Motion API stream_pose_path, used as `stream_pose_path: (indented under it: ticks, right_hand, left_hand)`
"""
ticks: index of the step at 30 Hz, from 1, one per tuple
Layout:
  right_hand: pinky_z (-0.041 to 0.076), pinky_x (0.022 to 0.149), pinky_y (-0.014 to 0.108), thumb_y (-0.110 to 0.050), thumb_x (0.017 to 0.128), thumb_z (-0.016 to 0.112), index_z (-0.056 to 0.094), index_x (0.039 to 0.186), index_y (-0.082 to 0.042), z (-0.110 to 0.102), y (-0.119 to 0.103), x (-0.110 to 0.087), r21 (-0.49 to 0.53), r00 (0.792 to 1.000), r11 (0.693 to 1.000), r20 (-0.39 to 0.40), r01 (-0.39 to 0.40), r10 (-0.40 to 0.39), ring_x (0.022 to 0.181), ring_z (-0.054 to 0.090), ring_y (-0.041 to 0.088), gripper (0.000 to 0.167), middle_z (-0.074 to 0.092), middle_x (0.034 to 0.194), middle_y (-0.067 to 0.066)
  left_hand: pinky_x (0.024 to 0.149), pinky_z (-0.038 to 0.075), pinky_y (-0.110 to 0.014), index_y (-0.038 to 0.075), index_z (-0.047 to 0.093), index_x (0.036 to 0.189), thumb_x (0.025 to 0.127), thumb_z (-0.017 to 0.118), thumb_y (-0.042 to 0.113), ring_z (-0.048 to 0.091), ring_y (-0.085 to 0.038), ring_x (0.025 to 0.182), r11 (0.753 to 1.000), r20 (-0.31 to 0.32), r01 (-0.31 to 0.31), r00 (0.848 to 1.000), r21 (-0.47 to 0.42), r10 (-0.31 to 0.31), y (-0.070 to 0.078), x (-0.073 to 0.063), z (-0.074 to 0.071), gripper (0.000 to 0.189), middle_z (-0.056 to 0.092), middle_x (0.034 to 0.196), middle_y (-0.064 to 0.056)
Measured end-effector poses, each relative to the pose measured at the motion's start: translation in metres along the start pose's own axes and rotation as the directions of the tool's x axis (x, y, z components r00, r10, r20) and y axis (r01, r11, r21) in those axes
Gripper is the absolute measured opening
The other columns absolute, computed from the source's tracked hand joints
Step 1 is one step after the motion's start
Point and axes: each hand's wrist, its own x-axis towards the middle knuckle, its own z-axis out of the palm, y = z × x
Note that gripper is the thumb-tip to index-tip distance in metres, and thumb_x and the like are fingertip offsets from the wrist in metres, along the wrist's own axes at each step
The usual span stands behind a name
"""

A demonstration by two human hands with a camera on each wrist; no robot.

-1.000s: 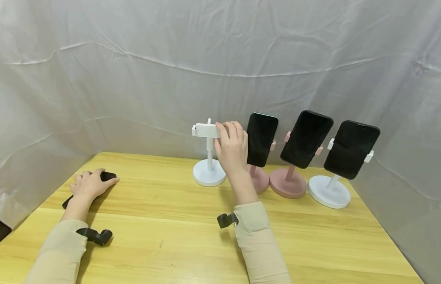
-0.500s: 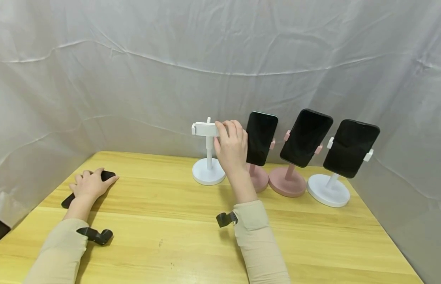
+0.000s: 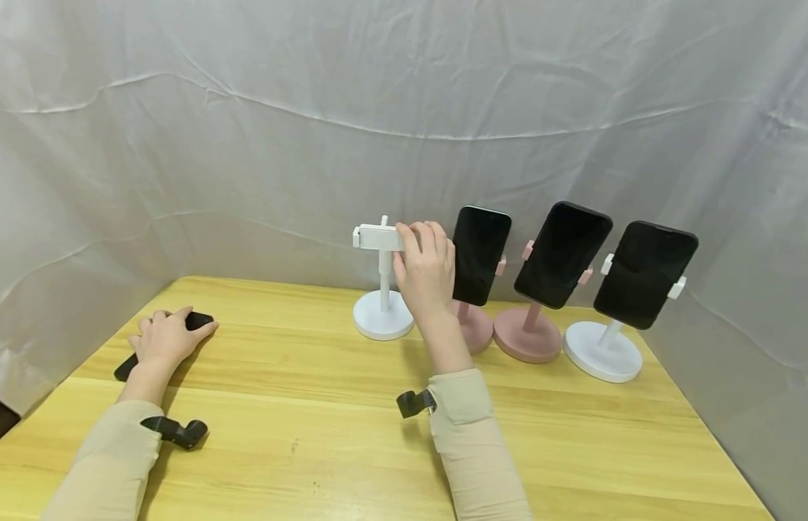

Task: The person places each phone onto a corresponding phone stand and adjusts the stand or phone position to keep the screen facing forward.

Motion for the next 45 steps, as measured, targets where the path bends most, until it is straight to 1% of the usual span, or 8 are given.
stream_pose_path:
  ticks: [5,9,15,23,30,34,39,45]
  right_hand:
    - [0.040,0.100,0.049,-0.013,0.086,0.072,0.065,0.120,-0.008,0.000,0.000,0.000,0.003,1.000,1.000,-0.002,0.002,-0.002,0.121,0.049,0.033,0.035,0.062,0.117,0.015]
    - [0.041,0.100,0.049,-0.013,0.086,0.072,0.065,0.120,-0.008,0.001,0.001,-0.001,0.000,1.000,1.000,-0.004,0.005,-0.005,0.121,0.050,0.033,0.035,0.062,0.117,0.015]
    - [0.041,0.100,0.049,-0.013,0.086,0.072,0.065,0.120,-0.008,0.001,0.001,-0.001,-0.007,1.000,1.000,-0.003,0.006,-0.006,0.121,0.049,0.032,0.036,0.062,0.117,0.014]
    - [0.041,0.100,0.049,-0.013,0.086,0.072,0.065,0.120,-0.007,0.000,0.001,0.000,-0.003,1.000,1.000,-0.003,0.002,-0.002,0.121,0.049,0.033,0.035,0.062,0.116,0.015]
    - [0.041,0.101,0.049,-0.013,0.086,0.072,0.065,0.120,-0.008,0.000,0.002,-0.001,-0.005,1.000,1.000,0.000,-0.005,0.005,0.121,0.049,0.033,0.035,0.062,0.117,0.015]
    - [0.041,0.100,0.049,-0.013,0.086,0.072,0.065,0.120,-0.008,0.001,0.001,-0.001,-0.007,1.000,1.000,-0.006,-0.001,0.001,0.120,0.050,0.033,0.035,0.062,0.116,0.015]
    - [0.041,0.100,0.049,-0.013,0.086,0.072,0.065,0.120,-0.008,0.001,0.001,0.000,-0.005,1.000,1.000,-0.012,0.003,-0.004,0.120,0.050,0.033,0.035,0.062,0.116,0.015]
    - [0.041,0.100,0.049,-0.013,0.086,0.072,0.065,0.120,-0.008,0.000,0.001,-0.001,-0.007,1.000,1.000,-0.013,0.001,-0.001,0.120,0.049,0.033,0.035,0.062,0.116,0.014]
  left_hand:
    - [0.083,0.027,-0.072,0.004,0.042,0.144,0.086,0.059,0.061,0.030,-0.062,0.115,1.000,-0.015,-0.003,1.000,0.001,0.003,0.000,-0.001,0.000,0.084,0.037,0.126,-0.041]
    - [0.083,0.028,-0.071,0.004,0.043,0.143,0.085,0.062,0.060,0.029,-0.061,0.116,1.000,-0.041,-0.003,0.999,-0.003,0.003,0.001,-0.001,-0.001,0.082,0.038,0.128,-0.039]
    - [0.087,0.027,-0.070,0.007,0.042,0.143,0.086,0.064,0.053,0.029,-0.057,0.119,1.000,-0.104,-0.005,0.995,-0.024,0.002,0.005,0.000,-0.001,0.076,0.038,0.131,-0.035]
    - [0.087,0.026,-0.067,0.013,0.048,0.141,0.086,0.065,0.051,0.031,-0.053,0.117,0.998,-0.195,-0.048,0.980,-0.035,0.040,0.009,-0.001,-0.004,0.069,0.037,0.132,-0.031]
    - [0.088,0.026,-0.069,0.013,0.050,0.138,0.087,0.066,0.049,0.032,-0.054,0.118,0.995,-0.290,-0.096,0.953,-0.024,0.085,0.013,-0.001,-0.011,0.064,0.036,0.135,-0.034]
    - [0.088,0.026,-0.070,0.013,0.051,0.136,0.086,0.069,0.046,0.032,-0.054,0.119,0.993,-0.334,-0.112,0.938,-0.036,0.093,0.014,-0.001,-0.013,0.063,0.036,0.136,-0.033]
    - [0.087,0.027,-0.070,0.013,0.052,0.133,0.083,0.072,0.042,0.034,-0.053,0.119,0.989,-0.399,-0.134,0.911,-0.057,0.101,0.016,-0.002,-0.015,0.061,0.039,0.137,-0.030]
    - [0.086,0.029,-0.069,0.013,0.053,0.131,0.082,0.075,0.039,0.036,-0.053,0.118,0.984,-0.462,-0.167,0.878,-0.053,0.124,0.021,-0.002,-0.016,0.060,0.040,0.135,-0.029]
